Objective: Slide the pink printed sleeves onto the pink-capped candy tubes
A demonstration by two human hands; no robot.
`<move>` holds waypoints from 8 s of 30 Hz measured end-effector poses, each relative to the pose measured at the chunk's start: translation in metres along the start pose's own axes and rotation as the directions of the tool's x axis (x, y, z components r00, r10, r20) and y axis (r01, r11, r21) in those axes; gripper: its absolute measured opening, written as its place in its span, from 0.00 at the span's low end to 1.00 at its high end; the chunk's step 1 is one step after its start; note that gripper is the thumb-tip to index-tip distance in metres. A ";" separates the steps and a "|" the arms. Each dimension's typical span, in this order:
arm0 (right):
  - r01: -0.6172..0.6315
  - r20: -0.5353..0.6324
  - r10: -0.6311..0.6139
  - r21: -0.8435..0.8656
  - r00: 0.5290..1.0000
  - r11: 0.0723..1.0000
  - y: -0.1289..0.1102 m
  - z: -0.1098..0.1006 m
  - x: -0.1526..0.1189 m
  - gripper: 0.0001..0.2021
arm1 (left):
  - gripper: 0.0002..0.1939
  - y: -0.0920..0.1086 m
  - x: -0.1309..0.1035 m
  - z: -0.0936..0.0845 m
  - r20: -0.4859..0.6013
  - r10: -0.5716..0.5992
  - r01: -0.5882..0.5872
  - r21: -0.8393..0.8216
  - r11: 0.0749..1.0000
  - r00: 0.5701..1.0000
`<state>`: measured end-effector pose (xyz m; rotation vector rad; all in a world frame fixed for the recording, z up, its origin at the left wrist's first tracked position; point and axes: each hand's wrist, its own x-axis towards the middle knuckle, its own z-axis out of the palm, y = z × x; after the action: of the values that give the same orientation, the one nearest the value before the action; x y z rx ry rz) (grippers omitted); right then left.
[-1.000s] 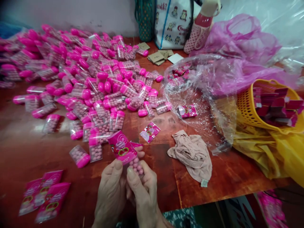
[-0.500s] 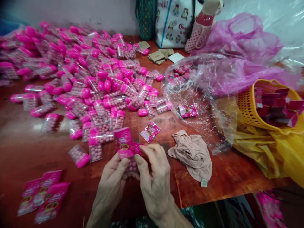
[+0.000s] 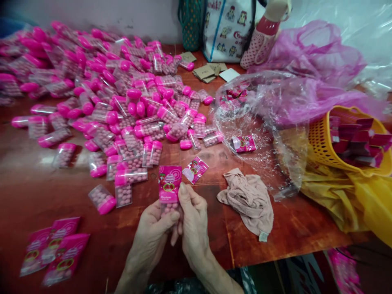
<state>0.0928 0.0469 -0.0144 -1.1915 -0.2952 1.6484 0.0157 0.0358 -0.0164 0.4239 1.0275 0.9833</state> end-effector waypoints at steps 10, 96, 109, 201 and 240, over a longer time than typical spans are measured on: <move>0.120 0.081 -0.115 -0.056 0.990 0.991 -0.008 -0.007 0.008 0.13 | 0.07 -0.001 -0.004 -0.005 0.017 0.048 -0.049 0.048 0.998 0.999; 0.615 0.516 -0.460 -0.783 0.723 0.088 -0.036 -0.033 0.016 0.13 | 0.09 0.018 0.018 0.016 -0.072 -0.009 0.013 0.055 0.998 0.997; 0.612 0.542 -0.400 -0.788 0.739 0.065 -0.031 -0.029 0.018 0.13 | 0.11 0.021 0.023 0.009 -0.061 -0.012 0.017 0.080 0.997 0.998; 0.583 0.385 -0.470 -0.702 0.794 0.409 -0.046 -0.028 0.033 0.15 | 0.10 0.012 0.021 0.002 -0.079 0.045 -0.029 0.184 0.982 0.996; 0.190 0.094 -0.170 -0.282 0.981 0.940 -0.034 -0.006 0.029 0.10 | 0.11 0.007 0.020 0.008 0.003 0.118 -0.113 0.301 0.947 0.993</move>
<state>0.1185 0.0838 -0.0100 -1.2830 -0.6897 1.5211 0.0225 0.0573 -0.0177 0.7364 1.1811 0.9364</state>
